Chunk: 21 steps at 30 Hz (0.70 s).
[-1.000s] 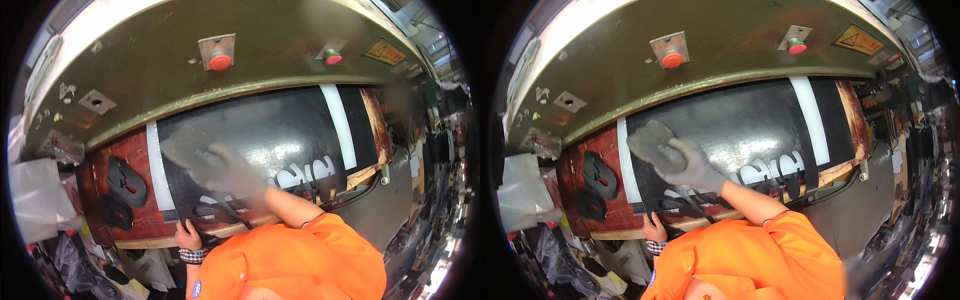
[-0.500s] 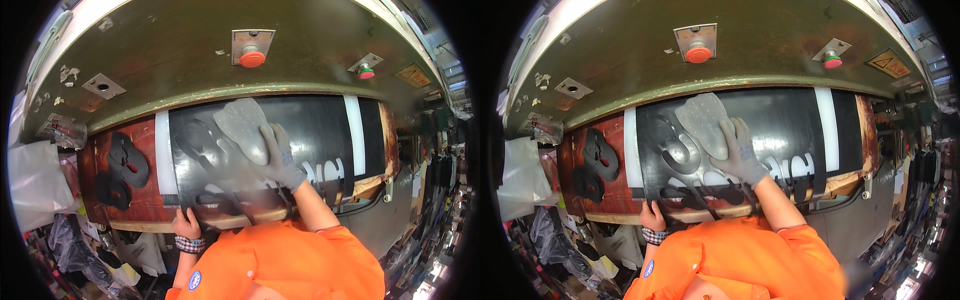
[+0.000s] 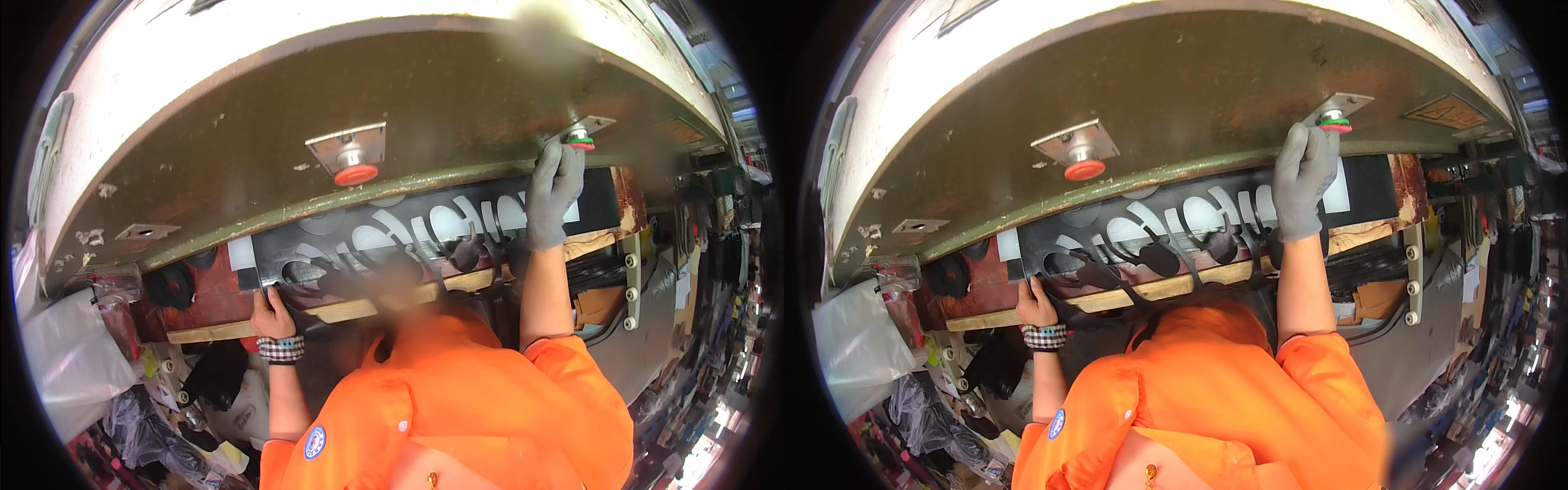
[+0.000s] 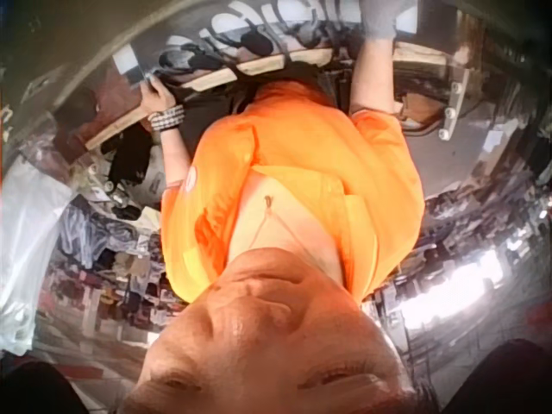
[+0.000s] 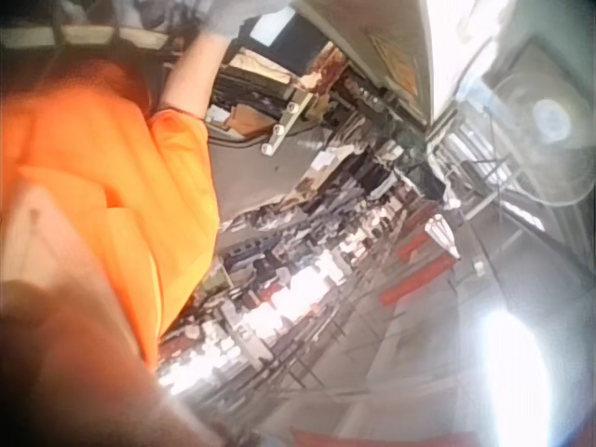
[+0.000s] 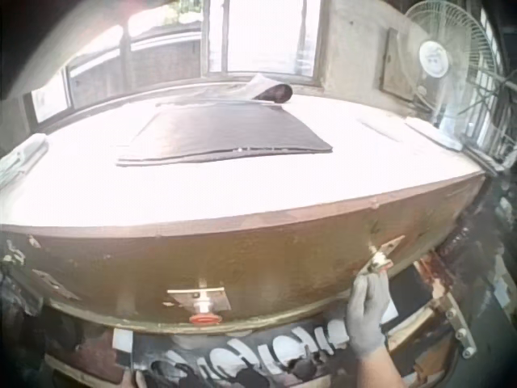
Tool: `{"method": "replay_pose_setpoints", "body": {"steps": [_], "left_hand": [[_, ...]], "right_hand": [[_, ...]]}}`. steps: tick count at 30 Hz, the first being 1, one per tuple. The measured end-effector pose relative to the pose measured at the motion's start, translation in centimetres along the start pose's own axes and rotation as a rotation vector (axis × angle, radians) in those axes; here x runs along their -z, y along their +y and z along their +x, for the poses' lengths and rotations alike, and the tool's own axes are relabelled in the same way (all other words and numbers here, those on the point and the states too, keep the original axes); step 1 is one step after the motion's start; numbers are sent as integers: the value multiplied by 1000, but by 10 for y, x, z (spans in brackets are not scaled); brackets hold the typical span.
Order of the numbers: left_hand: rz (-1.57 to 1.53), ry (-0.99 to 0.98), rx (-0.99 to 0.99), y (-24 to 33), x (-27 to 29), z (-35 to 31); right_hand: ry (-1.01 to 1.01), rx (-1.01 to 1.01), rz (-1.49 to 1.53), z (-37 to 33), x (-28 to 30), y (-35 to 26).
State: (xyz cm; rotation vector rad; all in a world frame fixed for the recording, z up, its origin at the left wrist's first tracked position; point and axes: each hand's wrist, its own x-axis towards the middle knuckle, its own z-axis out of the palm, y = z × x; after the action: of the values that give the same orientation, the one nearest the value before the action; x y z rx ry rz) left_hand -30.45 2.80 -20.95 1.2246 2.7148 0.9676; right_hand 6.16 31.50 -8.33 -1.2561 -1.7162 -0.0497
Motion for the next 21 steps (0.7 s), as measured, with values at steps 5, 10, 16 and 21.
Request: {"method": "replay_pose_setpoints", "body": {"steps": [5,10,16,21], "left_hand": [[38,-34,-9,4,4,9],[12,-15,6,-5,-2,2],[-42,64,-48,-25,-9,-23],[-308,8,23,-32,17,-65]], "right_hand": [[-163,34,-55,-30,18,48],[-87,-689,-176,-102,61,115],[-244,-676,-40,-147,84,135],[-166,-565,-163,-165,125,93]]}}
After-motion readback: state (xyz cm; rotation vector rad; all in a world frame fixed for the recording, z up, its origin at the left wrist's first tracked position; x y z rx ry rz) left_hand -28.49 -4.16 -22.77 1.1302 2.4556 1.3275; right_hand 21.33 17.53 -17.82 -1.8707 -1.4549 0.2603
